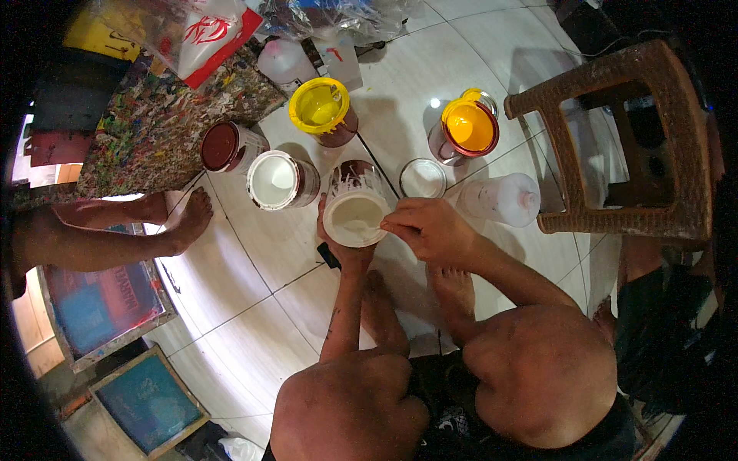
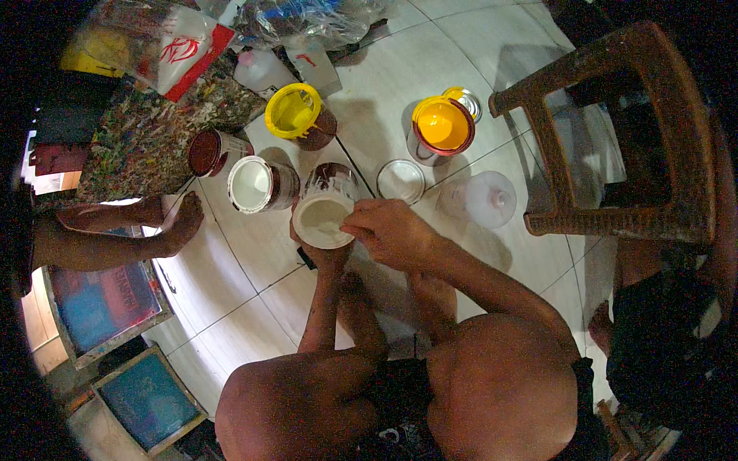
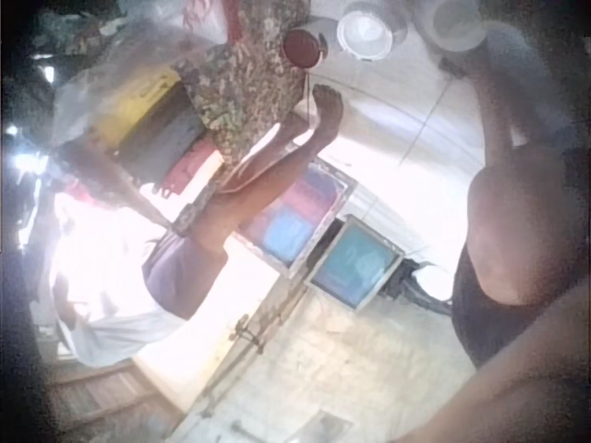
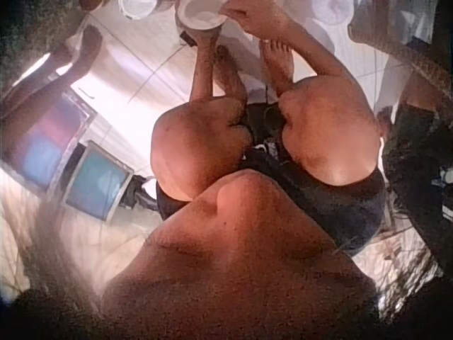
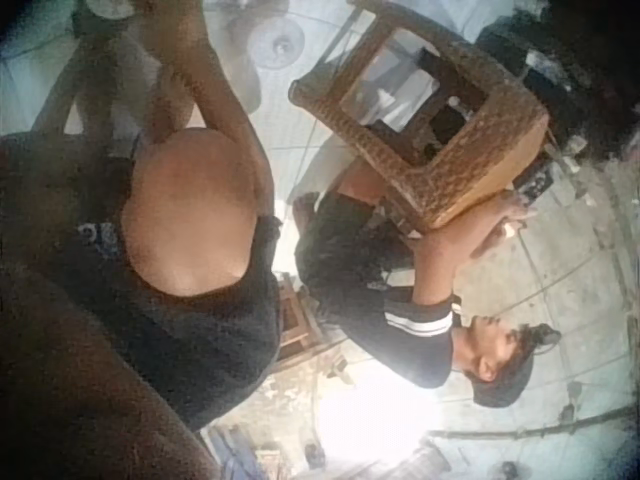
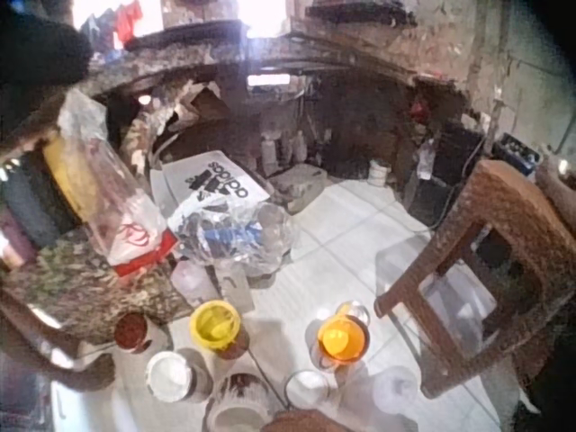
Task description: The person pours liquid from a bottle into a container of paste and mixes it by hand. Then, the person transfers yellow paint into a container and mixes the paints together using a spoon and by hand.
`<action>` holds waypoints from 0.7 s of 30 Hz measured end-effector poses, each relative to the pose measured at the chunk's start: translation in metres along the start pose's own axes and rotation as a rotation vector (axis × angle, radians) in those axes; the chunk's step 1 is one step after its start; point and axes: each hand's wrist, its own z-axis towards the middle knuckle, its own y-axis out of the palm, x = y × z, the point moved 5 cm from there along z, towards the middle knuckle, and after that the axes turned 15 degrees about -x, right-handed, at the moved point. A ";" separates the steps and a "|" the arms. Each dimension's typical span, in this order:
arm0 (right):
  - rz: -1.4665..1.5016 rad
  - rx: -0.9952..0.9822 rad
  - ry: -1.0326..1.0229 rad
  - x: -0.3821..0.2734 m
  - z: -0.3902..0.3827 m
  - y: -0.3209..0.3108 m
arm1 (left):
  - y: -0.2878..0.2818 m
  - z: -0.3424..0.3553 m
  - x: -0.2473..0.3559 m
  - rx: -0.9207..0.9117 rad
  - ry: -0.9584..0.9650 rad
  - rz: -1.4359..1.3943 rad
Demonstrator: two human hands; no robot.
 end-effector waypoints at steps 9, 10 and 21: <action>-0.014 0.032 -0.054 0.012 -0.002 0.008 | -0.001 0.003 0.016 -0.039 -0.020 0.114; -0.033 0.030 -0.085 0.015 -0.002 0.011 | 0.003 0.002 0.008 -0.004 -0.051 0.002; -0.262 -0.078 -0.048 0.021 0.010 0.036 | 0.012 0.006 0.008 -0.022 -0.037 -0.050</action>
